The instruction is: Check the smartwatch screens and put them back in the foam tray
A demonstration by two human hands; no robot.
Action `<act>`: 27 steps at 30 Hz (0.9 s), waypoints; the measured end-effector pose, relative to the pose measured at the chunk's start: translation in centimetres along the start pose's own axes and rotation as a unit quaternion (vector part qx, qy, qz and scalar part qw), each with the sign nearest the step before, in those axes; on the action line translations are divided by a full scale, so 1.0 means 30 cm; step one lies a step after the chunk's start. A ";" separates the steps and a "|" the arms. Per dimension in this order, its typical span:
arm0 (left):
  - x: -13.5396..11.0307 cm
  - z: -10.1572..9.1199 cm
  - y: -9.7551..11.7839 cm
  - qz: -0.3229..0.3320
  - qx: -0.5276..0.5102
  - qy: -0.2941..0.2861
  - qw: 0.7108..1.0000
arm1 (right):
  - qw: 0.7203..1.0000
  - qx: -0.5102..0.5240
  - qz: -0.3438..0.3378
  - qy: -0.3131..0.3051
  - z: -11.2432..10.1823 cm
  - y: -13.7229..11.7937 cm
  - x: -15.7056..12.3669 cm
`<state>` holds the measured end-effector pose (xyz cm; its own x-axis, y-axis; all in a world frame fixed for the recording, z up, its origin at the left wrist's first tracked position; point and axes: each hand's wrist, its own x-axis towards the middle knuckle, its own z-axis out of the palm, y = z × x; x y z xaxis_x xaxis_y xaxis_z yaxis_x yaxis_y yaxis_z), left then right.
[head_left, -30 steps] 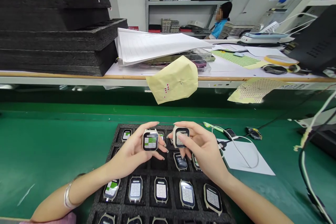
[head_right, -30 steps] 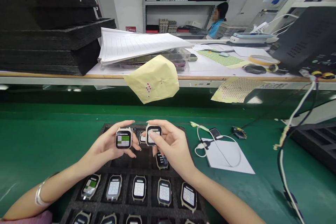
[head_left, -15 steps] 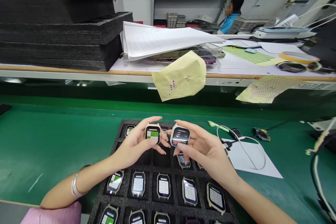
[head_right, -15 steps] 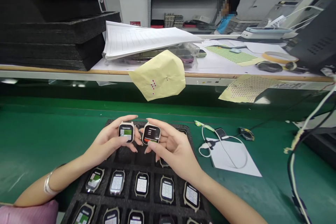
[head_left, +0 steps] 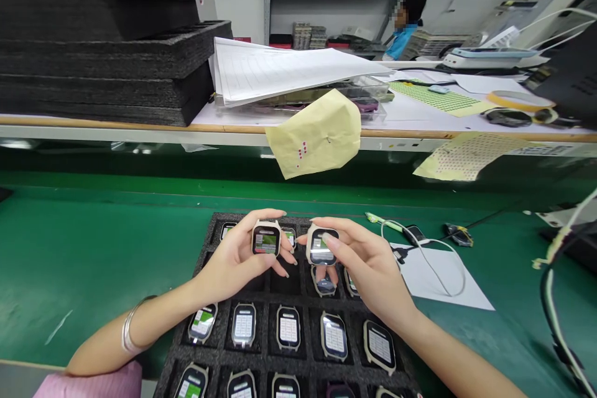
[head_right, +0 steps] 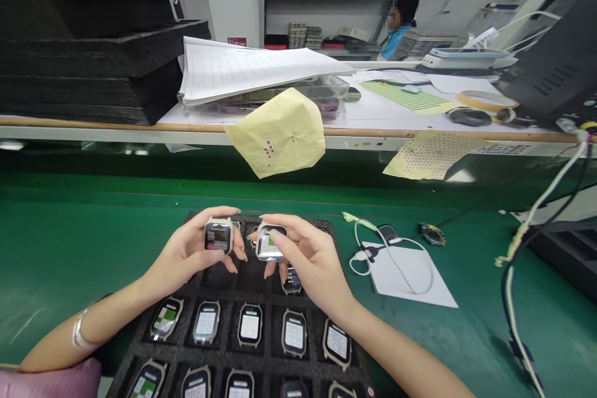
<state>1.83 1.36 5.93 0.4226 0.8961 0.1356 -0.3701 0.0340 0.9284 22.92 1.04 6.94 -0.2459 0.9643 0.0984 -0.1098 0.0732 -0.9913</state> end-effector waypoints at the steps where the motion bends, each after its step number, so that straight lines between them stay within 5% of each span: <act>1: 0.001 0.001 0.001 -0.002 0.002 0.007 1.000 | 1.000 -0.008 0.001 0.001 0.002 0.000 0.000; 11: 0.003 -0.013 -0.007 -0.003 0.002 0.027 1.000 | 0.993 0.012 0.018 -0.112 0.002 -0.023 -0.021; 22: -0.046 -0.050 -0.006 -0.029 0.013 0.016 0.999 | 0.990 -0.042 0.038 -0.127 0.013 0.049 -0.016; 27: -0.082 -0.092 -0.042 -0.074 0.010 0.013 0.997 | 0.967 -0.165 0.025 -0.192 0.006 0.127 -0.003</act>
<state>-1.01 0.33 3.46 0.4497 0.8931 -0.0126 -0.2890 0.1588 0.9441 22.35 1.18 3.17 -0.5894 0.8078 0.0124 0.2098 0.1678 -0.9632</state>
